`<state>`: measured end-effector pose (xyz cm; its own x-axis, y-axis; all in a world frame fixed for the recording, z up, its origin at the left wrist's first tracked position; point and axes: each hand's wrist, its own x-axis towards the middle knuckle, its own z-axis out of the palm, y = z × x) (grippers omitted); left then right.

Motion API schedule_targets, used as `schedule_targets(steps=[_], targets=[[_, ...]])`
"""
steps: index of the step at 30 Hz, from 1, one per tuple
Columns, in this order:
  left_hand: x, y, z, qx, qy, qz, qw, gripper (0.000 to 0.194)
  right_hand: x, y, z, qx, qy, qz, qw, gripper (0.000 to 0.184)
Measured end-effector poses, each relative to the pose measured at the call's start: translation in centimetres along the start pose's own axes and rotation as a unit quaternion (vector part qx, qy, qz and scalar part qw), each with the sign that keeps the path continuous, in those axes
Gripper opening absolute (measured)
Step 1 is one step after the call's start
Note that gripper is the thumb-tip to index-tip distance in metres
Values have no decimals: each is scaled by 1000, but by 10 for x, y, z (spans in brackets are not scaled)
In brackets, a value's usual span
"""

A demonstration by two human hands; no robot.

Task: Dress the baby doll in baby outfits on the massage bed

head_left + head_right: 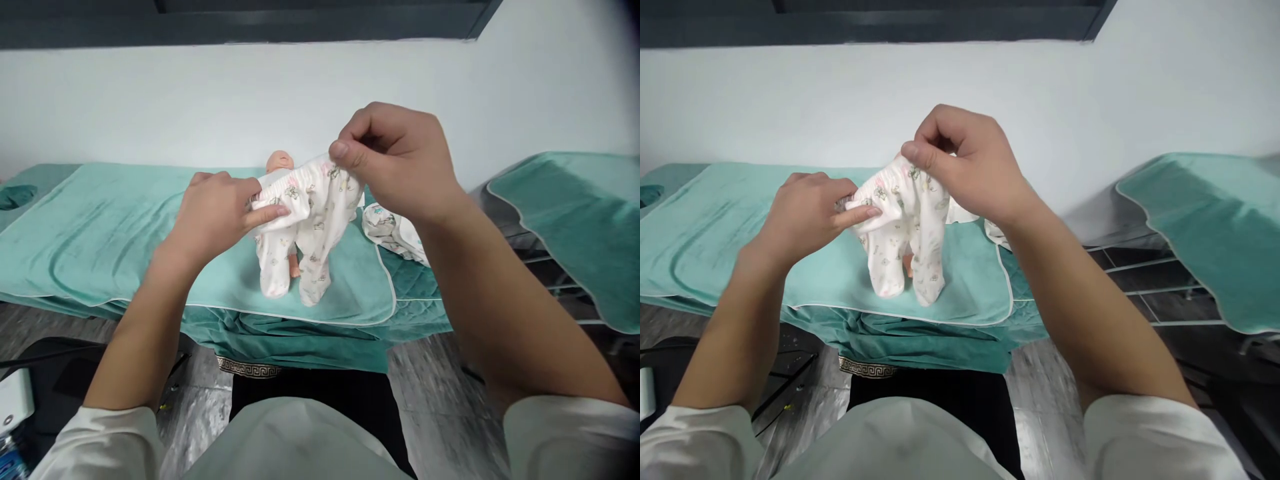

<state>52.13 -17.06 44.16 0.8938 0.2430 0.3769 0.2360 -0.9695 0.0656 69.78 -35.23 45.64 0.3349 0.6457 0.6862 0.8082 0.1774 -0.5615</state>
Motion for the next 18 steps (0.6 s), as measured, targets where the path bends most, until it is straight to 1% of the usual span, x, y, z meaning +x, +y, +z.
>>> schedule_targets(steps=[2,4,6,7,9,11,12,13,14,15,16,17,18], targets=[[1,-4,1,-41,35,-5,999,52,-1,1,1,4,2,-14,1000,26],[1,-8,3,-99,80,-10,992,45,-1,3,1,8,22,-27,999,25],[2,-12,7,-152,148,-30,977,35,-1,6,3,0,54,-23,998,24],[2,-14,12,-174,184,-47,966,30,-1,9,5,-16,56,-18,998,23],[3,-19,26,-210,242,-81,944,23,-2,21,15,-57,21,5,998,20],[4,-25,44,-238,268,-105,927,17,-5,38,32,-65,-55,63,994,23],[5,-29,53,-250,271,-113,923,15,-7,47,44,-43,-101,110,988,27],[6,-34,62,-261,271,-119,919,13,-9,56,57,-6,-143,166,976,32],[6,-38,68,-270,271,-125,915,11,-10,63,72,41,-177,217,959,36],[6,-42,72,-279,274,-131,911,10,-11,67,86,104,-196,260,940,38],[6,-46,74,-288,283,-135,905,9,-10,69,100,180,-190,288,921,41],[4,-48,75,-296,297,-136,898,12,-8,69,113,264,-170,299,901,43],[3,-50,75,-304,310,-132,891,19,-5,66,124,349,-144,295,878,45]])
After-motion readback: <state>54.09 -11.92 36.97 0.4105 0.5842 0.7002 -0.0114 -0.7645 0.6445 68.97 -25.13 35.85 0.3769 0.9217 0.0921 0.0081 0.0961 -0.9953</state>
